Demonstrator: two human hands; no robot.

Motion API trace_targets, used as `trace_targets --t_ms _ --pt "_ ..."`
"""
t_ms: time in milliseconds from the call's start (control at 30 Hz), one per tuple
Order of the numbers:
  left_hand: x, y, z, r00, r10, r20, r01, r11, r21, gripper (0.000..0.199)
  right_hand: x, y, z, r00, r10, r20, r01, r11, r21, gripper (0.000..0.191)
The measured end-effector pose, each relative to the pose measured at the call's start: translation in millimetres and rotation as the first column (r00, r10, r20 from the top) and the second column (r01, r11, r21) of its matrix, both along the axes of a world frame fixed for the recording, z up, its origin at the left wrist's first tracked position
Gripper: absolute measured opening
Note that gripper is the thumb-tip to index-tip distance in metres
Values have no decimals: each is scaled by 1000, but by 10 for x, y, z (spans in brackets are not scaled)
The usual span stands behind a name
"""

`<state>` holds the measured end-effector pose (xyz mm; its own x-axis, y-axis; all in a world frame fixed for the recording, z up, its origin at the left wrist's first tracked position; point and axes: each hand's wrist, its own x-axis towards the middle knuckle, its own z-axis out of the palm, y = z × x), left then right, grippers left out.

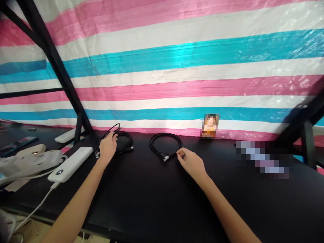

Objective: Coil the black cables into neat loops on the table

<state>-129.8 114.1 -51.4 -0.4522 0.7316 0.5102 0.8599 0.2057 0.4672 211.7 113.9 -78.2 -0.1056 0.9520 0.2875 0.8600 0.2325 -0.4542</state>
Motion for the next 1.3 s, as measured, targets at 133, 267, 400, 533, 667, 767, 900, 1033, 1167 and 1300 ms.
trace_targets --t_ms 133,267,400,533,667,767,900,1033,1167,1300 --pt "-73 -68 122 971 208 121 -235 929 287 28 10 -5 11 999 -40 -6 40 999 -21 16" --pt "-73 -160 241 942 254 218 -334 767 548 33 16 6 -5 993 -72 -89 73 997 -2 16" --pt "108 -252 298 971 129 200 -234 668 707 30 -14 31 -4 920 -55 -388 76 996 40 25" --pt "427 -367 232 994 -66 86 -22 658 753 20 -95 43 72 634 46 -772 -149 987 -63 46" --pt "794 -503 73 848 -486 -211 508 632 585 18 -207 -27 187 404 -103 -909 -472 828 -304 58" --pt "1040 -621 -28 533 -766 -359 839 426 338 11 -262 -128 263 363 -140 -921 -530 782 -328 53" --pt "1195 -713 -40 334 -906 -261 936 285 208 10 -263 -233 322 452 -32 -892 -502 817 -283 50" --pt "1105 -594 16 654 -753 -69 725 598 341 10 -236 -253 317 470 95 -877 -545 813 -205 54" --pt "943 -378 -58 849 -524 58 500 835 229 35 -232 -244 293 413 204 -887 -616 780 -107 48" --pt "890 -274 -185 740 -641 202 631 766 120 25 -244 -251 303 395 213 -894 -610 788 -82 35"
